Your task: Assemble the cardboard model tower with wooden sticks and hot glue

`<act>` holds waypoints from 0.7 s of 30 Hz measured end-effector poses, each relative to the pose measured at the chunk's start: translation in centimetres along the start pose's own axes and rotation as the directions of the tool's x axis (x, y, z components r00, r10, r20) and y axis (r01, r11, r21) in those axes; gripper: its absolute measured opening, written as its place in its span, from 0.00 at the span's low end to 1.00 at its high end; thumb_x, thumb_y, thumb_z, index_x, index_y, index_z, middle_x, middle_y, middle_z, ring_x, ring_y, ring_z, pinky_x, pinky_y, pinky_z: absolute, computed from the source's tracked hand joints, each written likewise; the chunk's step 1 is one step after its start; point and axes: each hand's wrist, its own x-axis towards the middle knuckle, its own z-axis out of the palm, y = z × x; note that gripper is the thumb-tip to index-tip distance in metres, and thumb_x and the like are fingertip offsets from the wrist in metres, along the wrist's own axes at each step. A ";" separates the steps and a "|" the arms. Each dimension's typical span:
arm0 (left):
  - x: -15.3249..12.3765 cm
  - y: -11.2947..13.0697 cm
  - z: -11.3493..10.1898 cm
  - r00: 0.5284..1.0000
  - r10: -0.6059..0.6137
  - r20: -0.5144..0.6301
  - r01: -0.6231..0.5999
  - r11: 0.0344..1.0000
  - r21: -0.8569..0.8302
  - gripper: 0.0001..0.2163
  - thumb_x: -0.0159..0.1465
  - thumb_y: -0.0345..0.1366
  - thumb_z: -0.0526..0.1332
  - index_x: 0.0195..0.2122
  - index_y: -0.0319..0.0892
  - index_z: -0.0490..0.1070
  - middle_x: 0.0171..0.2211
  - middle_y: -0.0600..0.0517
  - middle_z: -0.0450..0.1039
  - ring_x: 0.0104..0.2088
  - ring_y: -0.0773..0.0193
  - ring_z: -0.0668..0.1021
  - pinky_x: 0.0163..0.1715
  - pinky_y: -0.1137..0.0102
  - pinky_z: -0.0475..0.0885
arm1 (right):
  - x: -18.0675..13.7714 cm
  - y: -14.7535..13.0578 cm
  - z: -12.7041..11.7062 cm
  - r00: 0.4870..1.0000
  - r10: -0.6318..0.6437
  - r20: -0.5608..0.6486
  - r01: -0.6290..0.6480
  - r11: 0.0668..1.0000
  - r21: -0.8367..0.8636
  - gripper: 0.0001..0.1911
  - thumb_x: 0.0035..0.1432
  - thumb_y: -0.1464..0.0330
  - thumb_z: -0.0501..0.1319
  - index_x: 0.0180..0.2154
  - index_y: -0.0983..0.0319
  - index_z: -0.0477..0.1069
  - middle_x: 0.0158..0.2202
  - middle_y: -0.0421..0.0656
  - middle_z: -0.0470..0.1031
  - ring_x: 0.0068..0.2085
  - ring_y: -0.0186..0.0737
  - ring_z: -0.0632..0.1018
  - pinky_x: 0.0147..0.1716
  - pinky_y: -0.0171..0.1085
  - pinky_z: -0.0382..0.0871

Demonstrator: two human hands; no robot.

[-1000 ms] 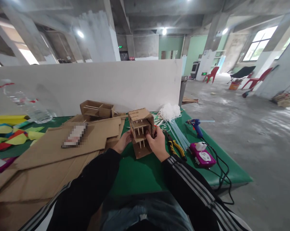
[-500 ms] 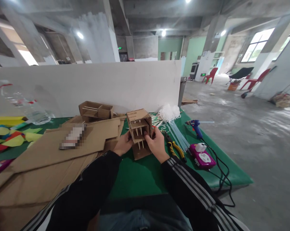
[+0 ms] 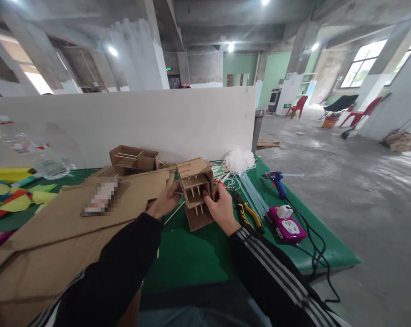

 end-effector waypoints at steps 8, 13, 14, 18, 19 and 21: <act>5.9 3.9 -11.6 0.956 0.132 -0.260 0.067 0.768 0.637 0.16 0.57 0.34 0.60 0.46 0.42 0.74 0.51 0.42 0.73 0.54 0.44 0.75 0.62 0.52 0.62 | 0.5 -0.3 -0.3 0.996 0.088 0.029 -0.087 0.995 -0.044 0.08 0.59 0.61 0.63 0.34 0.58 0.68 0.28 0.39 0.73 0.27 0.39 0.69 0.26 0.37 0.61; 9.7 4.9 -16.7 0.899 0.236 -0.368 0.223 0.477 0.850 0.21 0.64 0.39 0.57 0.57 0.37 0.69 0.63 0.39 0.60 0.65 0.43 0.60 0.68 0.50 0.50 | 0.2 -0.5 -0.4 0.986 0.127 0.109 -0.116 0.987 -0.109 0.12 0.61 0.63 0.61 0.45 0.61 0.70 0.37 0.44 0.78 0.36 0.43 0.76 0.31 0.36 0.68; 10.3 5.0 -17.8 0.882 0.249 -0.399 0.263 0.444 0.857 0.21 0.67 0.41 0.55 0.58 0.37 0.68 0.64 0.39 0.56 0.67 0.42 0.57 0.68 0.49 0.50 | 0.2 -0.4 -0.4 0.984 0.127 0.121 -0.112 0.985 -0.128 0.13 0.62 0.63 0.61 0.46 0.62 0.70 0.38 0.45 0.78 0.38 0.44 0.77 0.32 0.36 0.69; 12.2 4.9 -23.0 0.820 0.220 -0.529 0.439 0.351 0.827 0.24 0.69 0.45 0.52 0.62 0.38 0.65 0.67 0.37 0.52 0.68 0.37 0.52 0.64 0.40 0.51 | 0.0 0.6 -0.6 0.989 0.088 0.118 -0.062 0.977 -0.206 0.11 0.63 0.64 0.60 0.45 0.61 0.70 0.35 0.43 0.78 0.36 0.42 0.78 0.31 0.33 0.72; 12.5 4.6 -24.3 0.836 0.171 -0.522 0.450 0.333 0.829 0.22 0.69 0.42 0.52 0.60 0.37 0.67 0.63 0.39 0.62 0.65 0.43 0.59 0.64 0.45 0.55 | 0.1 0.8 -0.7 0.990 0.068 0.126 -0.039 0.975 -0.220 0.10 0.62 0.64 0.60 0.44 0.60 0.71 0.34 0.42 0.78 0.35 0.41 0.79 0.30 0.32 0.72; 13.0 4.0 -26.5 0.877 0.044 -0.479 0.444 0.306 0.842 0.19 0.67 0.39 0.54 0.56 0.42 0.72 0.52 0.45 0.75 0.54 0.52 0.73 0.58 0.56 0.67 | 0.2 1.0 -0.8 0.989 0.018 0.145 0.018 0.970 -0.241 0.08 0.62 0.65 0.60 0.42 0.59 0.71 0.32 0.40 0.78 0.33 0.40 0.79 0.30 0.31 0.73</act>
